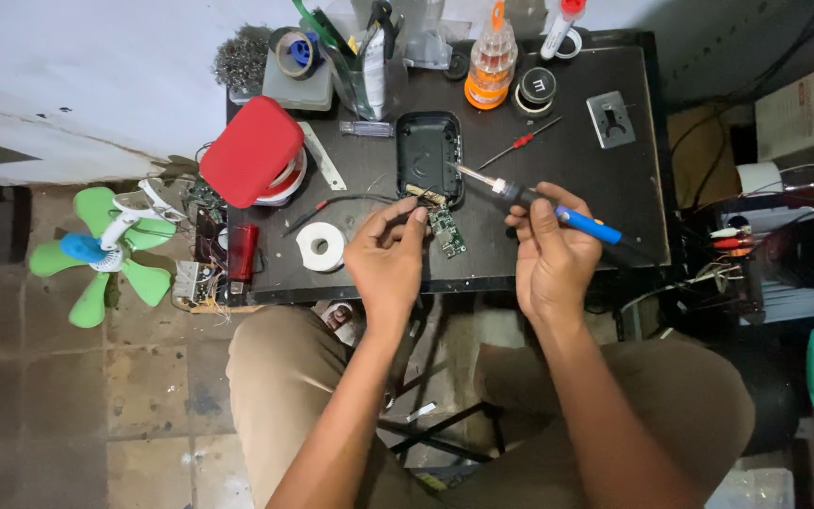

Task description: The person solders wires to a small circuit board using a soldering iron and solder wire. They repeatedly apply solder to connection points, feed solder wire, and adjust the board position on the workbench.

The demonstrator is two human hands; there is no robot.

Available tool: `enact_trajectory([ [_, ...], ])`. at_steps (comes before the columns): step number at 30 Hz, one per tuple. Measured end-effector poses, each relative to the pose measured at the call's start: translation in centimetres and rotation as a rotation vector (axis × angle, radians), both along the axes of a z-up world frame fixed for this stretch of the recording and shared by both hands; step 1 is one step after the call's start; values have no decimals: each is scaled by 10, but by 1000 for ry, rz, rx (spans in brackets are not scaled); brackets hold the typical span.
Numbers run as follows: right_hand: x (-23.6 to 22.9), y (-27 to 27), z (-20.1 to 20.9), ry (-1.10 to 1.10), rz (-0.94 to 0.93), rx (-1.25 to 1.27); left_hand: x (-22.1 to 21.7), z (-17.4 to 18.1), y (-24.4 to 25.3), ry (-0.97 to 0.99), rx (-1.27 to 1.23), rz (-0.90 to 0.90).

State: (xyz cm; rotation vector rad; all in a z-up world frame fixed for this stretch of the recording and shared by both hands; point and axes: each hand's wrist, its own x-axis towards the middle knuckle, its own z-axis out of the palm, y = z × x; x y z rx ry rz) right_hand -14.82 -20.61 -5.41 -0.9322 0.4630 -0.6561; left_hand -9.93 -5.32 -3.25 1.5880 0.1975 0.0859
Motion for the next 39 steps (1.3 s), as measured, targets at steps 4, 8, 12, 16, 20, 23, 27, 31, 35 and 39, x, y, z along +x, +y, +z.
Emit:
enact_trajectory([
  [4,5,-11,-2,-25,-14,-20,-1,-8,-2,-54,18,0],
  [8,8,-26,-6,-22,-4,-75,-2,-9,-4,-89,52,6],
  [12,13,-31,-3,-20,27,-98,-1,5,-5,-76,58,16],
  [16,17,-35,-9,-34,42,-88,4,-14,-6,-67,8,17],
  [20,18,-35,-13,-21,57,-84,8,-18,-4,-35,-28,-8],
  [23,16,-31,-9,-23,73,-72,8,-15,-4,-32,-60,-21],
  [27,13,-25,-8,-36,103,-28,8,-14,-6,-46,-74,-46],
  [31,13,-27,-12,-31,124,-36,10,-11,-6,-66,-86,-59],
  [35,15,-28,-11,-26,139,-61,12,-12,-7,-66,-118,-57],
  [39,15,-31,-18,-49,153,-58,14,-16,-8,-78,-110,-54],
])
